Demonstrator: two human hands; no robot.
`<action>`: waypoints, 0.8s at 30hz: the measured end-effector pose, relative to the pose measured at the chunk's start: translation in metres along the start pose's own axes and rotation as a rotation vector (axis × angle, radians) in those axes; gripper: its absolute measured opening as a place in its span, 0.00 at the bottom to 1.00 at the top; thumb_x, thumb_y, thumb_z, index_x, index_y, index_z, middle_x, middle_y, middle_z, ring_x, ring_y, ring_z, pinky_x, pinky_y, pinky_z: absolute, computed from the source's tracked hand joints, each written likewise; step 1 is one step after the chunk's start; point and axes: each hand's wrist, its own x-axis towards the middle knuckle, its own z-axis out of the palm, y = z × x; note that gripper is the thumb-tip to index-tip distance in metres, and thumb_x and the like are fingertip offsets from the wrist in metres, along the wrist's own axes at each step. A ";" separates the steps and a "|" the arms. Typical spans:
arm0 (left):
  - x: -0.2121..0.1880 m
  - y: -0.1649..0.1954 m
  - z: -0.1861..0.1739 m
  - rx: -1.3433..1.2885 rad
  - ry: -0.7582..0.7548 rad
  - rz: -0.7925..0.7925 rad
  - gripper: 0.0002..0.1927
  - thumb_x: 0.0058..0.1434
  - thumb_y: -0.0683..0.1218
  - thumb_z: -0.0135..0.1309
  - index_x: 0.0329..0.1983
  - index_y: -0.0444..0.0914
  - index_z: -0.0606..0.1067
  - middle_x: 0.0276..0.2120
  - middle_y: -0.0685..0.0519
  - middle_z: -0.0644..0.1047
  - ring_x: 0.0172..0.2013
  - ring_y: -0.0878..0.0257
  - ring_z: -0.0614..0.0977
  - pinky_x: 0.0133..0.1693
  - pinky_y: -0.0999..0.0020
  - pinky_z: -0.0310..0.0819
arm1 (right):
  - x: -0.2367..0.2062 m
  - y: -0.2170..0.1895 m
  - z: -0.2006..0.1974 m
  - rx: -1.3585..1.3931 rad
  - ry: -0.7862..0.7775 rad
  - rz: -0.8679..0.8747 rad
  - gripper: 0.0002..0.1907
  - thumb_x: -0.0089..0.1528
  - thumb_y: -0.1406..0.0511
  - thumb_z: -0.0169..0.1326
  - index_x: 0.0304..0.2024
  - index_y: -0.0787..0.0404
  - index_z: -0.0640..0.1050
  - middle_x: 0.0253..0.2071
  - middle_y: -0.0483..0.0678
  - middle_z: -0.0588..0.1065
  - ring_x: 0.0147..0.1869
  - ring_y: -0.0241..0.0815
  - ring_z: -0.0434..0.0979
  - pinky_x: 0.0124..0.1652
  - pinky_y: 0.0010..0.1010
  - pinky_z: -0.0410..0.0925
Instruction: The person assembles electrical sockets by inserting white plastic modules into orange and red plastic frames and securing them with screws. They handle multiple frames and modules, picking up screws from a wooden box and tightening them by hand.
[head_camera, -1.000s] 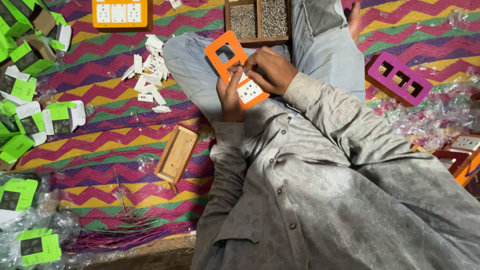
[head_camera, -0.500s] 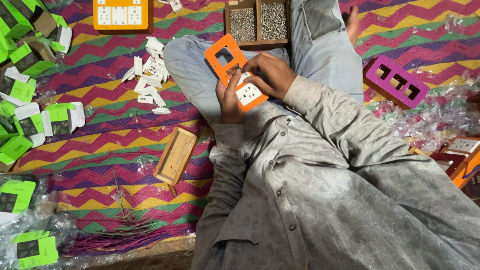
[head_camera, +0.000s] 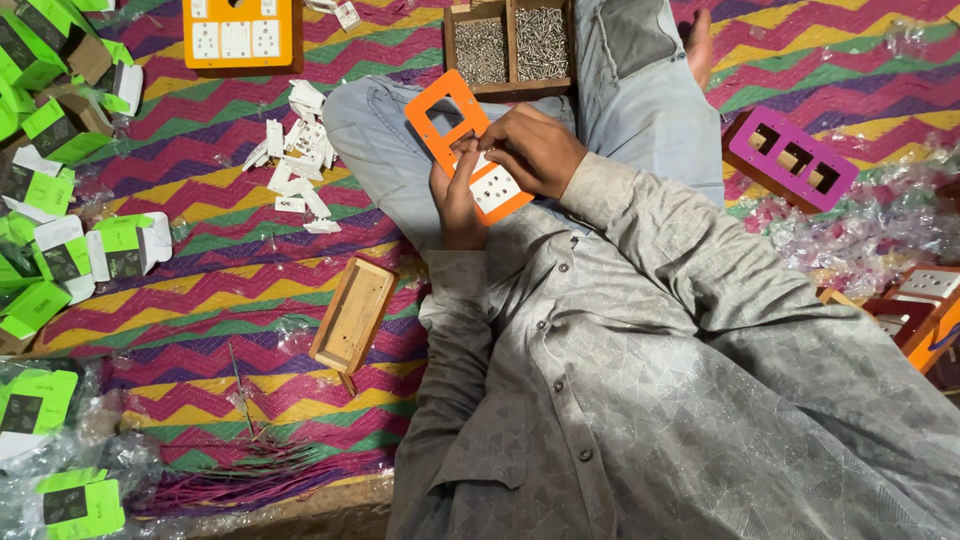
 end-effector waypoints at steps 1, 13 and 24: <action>0.000 0.001 0.001 -0.010 -0.003 -0.001 0.13 0.70 0.39 0.52 0.56 0.29 0.71 0.46 0.48 0.77 0.46 0.62 0.80 0.48 0.69 0.74 | 0.001 -0.001 -0.001 0.003 -0.005 -0.030 0.09 0.67 0.70 0.61 0.47 0.64 0.76 0.43 0.51 0.76 0.47 0.52 0.77 0.47 0.38 0.71; -0.005 0.011 0.007 -0.052 0.011 -0.053 0.14 0.69 0.41 0.52 0.55 0.30 0.71 0.45 0.50 0.75 0.46 0.63 0.79 0.48 0.68 0.74 | 0.001 0.004 0.002 0.116 -0.011 -0.041 0.06 0.66 0.73 0.58 0.42 0.64 0.73 0.43 0.51 0.77 0.48 0.52 0.78 0.48 0.37 0.71; -0.004 0.007 -0.003 -0.083 -0.083 -0.152 0.13 0.71 0.41 0.51 0.57 0.30 0.70 0.45 0.50 0.75 0.46 0.62 0.79 0.47 0.67 0.75 | -0.008 0.016 0.012 0.264 0.001 0.003 0.15 0.58 0.82 0.49 0.36 0.62 0.60 0.40 0.53 0.74 0.46 0.52 0.75 0.49 0.36 0.69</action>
